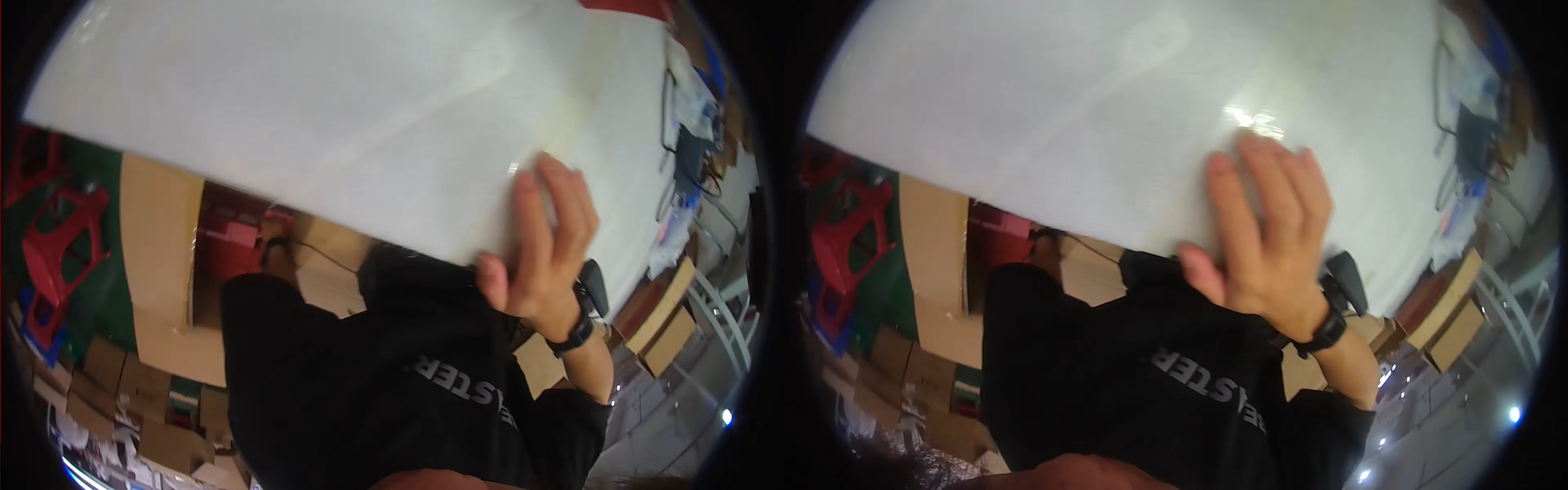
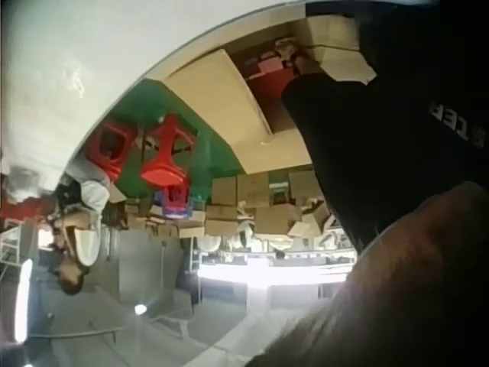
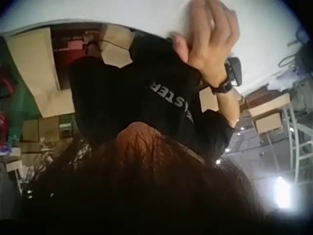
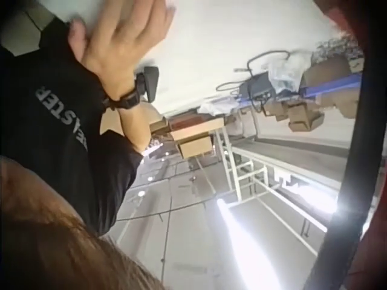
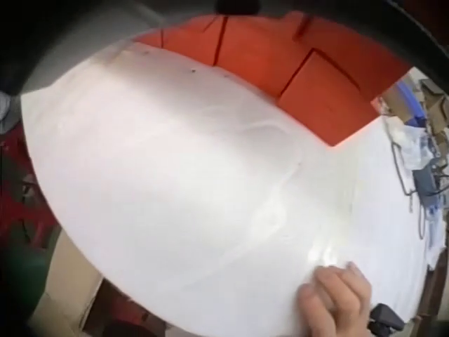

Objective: The person removes a handheld fan and a manual from a plastic bag, places them into a red box, and closes the box. After placing the box onto a stack and then into a cardboard container, they repeat the process with another fan.

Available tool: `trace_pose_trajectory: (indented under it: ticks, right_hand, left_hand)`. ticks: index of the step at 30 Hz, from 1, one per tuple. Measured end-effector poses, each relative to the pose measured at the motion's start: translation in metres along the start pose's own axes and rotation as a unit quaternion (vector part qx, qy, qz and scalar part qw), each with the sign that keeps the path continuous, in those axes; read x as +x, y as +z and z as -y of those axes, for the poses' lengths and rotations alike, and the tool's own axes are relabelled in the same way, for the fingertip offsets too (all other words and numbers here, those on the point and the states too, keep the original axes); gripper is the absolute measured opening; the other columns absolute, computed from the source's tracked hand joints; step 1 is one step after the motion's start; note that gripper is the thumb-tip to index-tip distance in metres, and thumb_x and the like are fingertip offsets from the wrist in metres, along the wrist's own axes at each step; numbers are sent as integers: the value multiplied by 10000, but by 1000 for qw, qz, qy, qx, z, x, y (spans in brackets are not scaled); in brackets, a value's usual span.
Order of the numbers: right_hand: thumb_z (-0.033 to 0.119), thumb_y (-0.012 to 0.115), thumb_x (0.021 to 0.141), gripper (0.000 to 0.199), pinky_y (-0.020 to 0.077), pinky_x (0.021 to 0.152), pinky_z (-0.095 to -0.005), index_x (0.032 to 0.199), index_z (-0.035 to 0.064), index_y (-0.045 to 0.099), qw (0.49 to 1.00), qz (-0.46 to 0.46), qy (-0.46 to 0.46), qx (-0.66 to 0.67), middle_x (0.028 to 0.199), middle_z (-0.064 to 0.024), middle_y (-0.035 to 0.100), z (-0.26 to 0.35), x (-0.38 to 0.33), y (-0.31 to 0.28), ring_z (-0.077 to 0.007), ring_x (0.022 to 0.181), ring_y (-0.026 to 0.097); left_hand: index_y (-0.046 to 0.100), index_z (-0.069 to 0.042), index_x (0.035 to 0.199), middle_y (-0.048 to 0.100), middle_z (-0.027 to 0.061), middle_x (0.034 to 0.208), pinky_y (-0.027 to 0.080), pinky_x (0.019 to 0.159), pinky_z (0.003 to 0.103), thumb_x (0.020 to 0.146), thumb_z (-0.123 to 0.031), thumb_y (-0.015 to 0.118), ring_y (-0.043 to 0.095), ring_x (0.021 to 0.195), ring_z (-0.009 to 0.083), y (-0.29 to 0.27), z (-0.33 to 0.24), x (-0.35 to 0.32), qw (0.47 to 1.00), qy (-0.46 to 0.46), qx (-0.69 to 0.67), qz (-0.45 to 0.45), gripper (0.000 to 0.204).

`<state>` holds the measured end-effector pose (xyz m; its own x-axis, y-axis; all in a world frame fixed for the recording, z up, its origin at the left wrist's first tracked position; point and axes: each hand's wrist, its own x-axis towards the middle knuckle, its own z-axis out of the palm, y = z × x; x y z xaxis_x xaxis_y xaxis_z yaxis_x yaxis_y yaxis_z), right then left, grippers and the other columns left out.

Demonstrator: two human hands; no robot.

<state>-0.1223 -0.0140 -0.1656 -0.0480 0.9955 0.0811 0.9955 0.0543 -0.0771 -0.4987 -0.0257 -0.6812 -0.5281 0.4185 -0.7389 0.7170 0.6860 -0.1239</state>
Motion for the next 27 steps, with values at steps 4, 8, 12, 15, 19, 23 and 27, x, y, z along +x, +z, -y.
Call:
trace_pose_trajectory:
  ticks: [4,8,12,15,19,23,27]
  right_hand:
    - [418,492,967,637,397,1071,-539,1286,-128,563,1000,12,-1,-29,1334,-320,517,2,3,1,-459,1223,495]
    - [418,490,968,624,399,1067,-543,1293,-108,571,999,12,9,-31,1337,-313,520,-3,0,5,-452,1226,494]
    - [414,516,953,607,404,1059,-554,1295,-83,580,999,28,23,-20,1350,-289,525,-12,-6,24,-434,1230,496]
    - [405,558,929,599,395,1062,-568,1295,-69,583,994,-91,18,52,1360,-264,529,4,16,-9,-419,1230,499]
    - [375,614,899,587,350,1095,-581,1297,-55,580,995,-60,50,58,1365,-239,531,-4,-13,22,-405,1242,493]
    - [366,634,885,577,326,1117,-573,1288,-44,587,989,-116,48,80,1376,-234,520,6,-3,17,-386,1263,483]
    - [377,623,902,573,335,1117,-556,1299,-33,577,981,-159,37,101,1390,-229,503,12,2,16,-361,1279,476]
  left_hand:
    - [559,-42,1358,560,205,1399,487,993,506,921,-504,604,574,1256,337,13,2,42,992,-18,123,-11,637]
    - [539,11,1346,590,240,1345,510,960,459,907,-490,639,599,1192,347,35,24,70,994,37,-69,70,673]
    - [518,49,1331,616,249,1296,526,934,415,896,-448,680,615,1137,346,113,95,106,905,112,-372,175,680]
    - [522,36,1309,630,233,1269,538,907,414,885,-386,726,626,1110,334,-43,40,115,825,241,-508,54,633]
    - [482,-96,1313,631,131,1090,527,596,374,866,-359,770,612,915,219,-21,-5,-27,908,107,-384,125,593]
    - [482,-120,1362,600,71,1232,531,649,369,883,-371,749,591,1043,207,-133,-4,-64,888,234,-394,26,604]
    - [512,-106,1365,567,53,1320,525,763,358,931,-414,677,567,1142,218,-222,30,-86,866,289,-406,-49,557]
